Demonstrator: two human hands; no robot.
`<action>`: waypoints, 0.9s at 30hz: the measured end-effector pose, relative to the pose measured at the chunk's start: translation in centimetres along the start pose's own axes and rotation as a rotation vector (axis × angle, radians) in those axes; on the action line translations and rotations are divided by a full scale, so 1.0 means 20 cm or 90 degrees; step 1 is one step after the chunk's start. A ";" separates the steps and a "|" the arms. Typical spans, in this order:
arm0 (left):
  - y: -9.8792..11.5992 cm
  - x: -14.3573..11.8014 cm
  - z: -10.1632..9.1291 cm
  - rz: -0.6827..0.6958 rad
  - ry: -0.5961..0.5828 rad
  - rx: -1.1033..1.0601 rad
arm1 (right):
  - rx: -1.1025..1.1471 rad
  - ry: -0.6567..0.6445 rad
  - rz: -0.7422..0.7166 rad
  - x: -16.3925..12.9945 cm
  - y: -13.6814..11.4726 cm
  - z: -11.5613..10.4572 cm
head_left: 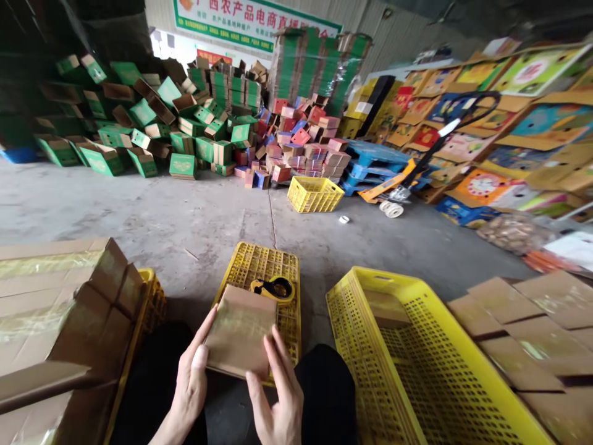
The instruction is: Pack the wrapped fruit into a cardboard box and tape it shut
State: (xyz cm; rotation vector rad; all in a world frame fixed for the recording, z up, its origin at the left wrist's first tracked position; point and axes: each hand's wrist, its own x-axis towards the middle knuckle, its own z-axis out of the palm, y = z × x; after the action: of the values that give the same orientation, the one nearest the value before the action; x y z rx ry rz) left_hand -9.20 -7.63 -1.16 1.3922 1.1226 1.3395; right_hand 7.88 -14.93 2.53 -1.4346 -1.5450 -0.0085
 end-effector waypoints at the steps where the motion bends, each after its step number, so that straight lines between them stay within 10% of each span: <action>1: -0.01 -0.02 0.01 -0.017 0.011 -0.004 | 0.004 0.004 -0.018 0.01 0.00 -0.01; 6: -0.04 -0.10 0.06 0.008 0.006 0.040 | -0.040 0.027 -0.067 -0.02 0.08 -0.09; 14: 0.05 -0.01 0.04 0.326 -0.204 0.195 | -0.016 0.059 -0.070 -0.08 0.14 -0.19; 27: 0.05 0.08 0.02 0.450 -0.200 0.215 | 0.103 -0.057 -0.003 0.16 0.28 -0.20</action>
State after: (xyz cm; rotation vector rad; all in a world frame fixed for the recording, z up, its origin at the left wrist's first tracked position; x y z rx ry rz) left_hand -8.81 -6.27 0.09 2.3016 0.6789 1.3543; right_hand 15.15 -13.15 3.39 -1.3194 -1.5841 0.1760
